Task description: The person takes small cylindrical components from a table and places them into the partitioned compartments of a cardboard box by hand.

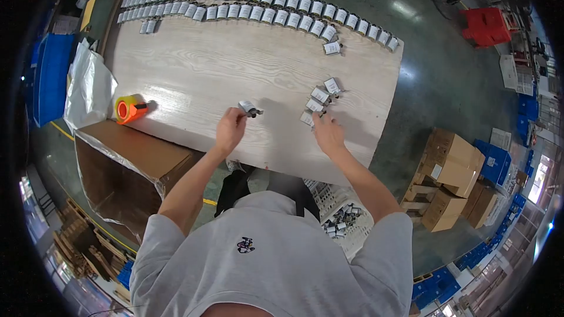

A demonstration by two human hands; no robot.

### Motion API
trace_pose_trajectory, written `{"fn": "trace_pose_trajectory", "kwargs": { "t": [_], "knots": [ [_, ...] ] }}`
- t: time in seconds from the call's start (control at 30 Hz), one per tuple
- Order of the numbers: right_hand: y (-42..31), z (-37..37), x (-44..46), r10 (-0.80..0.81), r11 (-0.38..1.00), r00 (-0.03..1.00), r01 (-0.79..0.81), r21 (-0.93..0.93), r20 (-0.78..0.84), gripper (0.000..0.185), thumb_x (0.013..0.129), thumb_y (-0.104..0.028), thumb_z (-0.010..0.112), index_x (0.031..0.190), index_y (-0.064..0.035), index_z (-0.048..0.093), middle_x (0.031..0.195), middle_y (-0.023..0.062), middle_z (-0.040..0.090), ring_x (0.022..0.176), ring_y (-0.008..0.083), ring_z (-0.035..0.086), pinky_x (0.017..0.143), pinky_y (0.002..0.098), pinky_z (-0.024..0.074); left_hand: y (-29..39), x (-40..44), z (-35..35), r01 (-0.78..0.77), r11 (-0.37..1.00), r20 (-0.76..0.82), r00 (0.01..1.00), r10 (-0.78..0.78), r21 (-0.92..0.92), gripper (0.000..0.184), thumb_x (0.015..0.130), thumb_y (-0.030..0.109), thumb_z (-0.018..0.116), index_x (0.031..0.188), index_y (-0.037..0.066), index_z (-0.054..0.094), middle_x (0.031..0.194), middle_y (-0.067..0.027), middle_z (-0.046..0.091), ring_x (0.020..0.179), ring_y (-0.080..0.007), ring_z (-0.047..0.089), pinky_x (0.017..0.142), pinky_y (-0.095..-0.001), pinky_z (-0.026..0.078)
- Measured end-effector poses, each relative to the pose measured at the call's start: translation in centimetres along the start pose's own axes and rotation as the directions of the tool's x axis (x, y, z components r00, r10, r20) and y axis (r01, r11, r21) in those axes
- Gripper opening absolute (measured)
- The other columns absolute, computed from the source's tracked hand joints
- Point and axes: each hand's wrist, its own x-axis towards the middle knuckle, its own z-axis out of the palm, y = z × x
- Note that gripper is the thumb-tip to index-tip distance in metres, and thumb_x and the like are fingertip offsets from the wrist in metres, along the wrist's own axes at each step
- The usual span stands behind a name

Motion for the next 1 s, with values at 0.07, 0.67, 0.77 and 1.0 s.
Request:
{"fn": "trace_pose_trajectory", "kwargs": {
  "t": [0.07,0.67,0.77,1.0],
  "knots": [
    [0.0,3.1,0.7,-0.045,0.996,0.999,0.043,-0.076,-0.024,0.047,0.076,-0.022,0.061,0.115,-0.0028,0.044,0.090,0.0170,0.057,0.083,0.0284,0.059,0.065,0.0448,0.0473,0.7,-0.4,-2.8,0.029,0.992,-0.020,0.999,-0.032,-0.124,0.007,0.079,0.008,0.058,0.083,0.003,0.054,0.081,-0.0131,0.056,0.066,-0.0304,0.058,0.057,-0.0378,0.046],
    [-7.3,2.4,5.1,-0.221,0.975,0.966,0.214,-0.064,-0.136,0.014,0.081,-0.016,0.053,0.091,-0.0072,0.058,0.087,0.0128,0.058,0.082,0.0297,0.057,0.068,0.0420,0.0451,-17.9,-24.0,-34.2,0.452,0.885,-0.791,0.500,-0.353,-0.110,0.010,0.078,0.002,0.060,0.087,0.000,0.055,0.082,-0.0107,0.057,0.073,-0.0194,0.060,0.065,-0.0287,0.047],
    [-10.1,-1.1,5.6,-0.308,0.950,0.945,0.311,0.011,-0.107,0.012,0.080,-0.015,0.057,0.087,-0.0048,0.059,0.082,0.0128,0.059,0.075,0.0270,0.059,0.066,0.0382,0.0460,-25.0,-28.5,-33.1,0.578,0.801,-0.734,0.476,-0.484,-0.154,0.011,0.075,0.004,0.062,0.085,0.002,0.058,0.086,-0.0145,0.059,0.078,-0.0280,0.060,0.068,-0.0347,0.047],
    [-20.8,-7.6,9.6,-0.314,0.843,0.928,0.369,0.391,-0.201,0.009,0.086,-0.009,0.052,0.086,-0.0004,0.054,0.084,0.0103,0.058,0.075,0.0151,0.058,0.067,0.0268,0.0450,-31.8,-34.9,-33.3,0.843,0.483,-0.523,0.530,-0.668,0.238,0.014,0.074,0.005,0.051,0.086,0.006,0.058,0.086,-0.0167,0.063,0.085,-0.0334,0.060,0.070,-0.0444,0.048]
  ]
}}
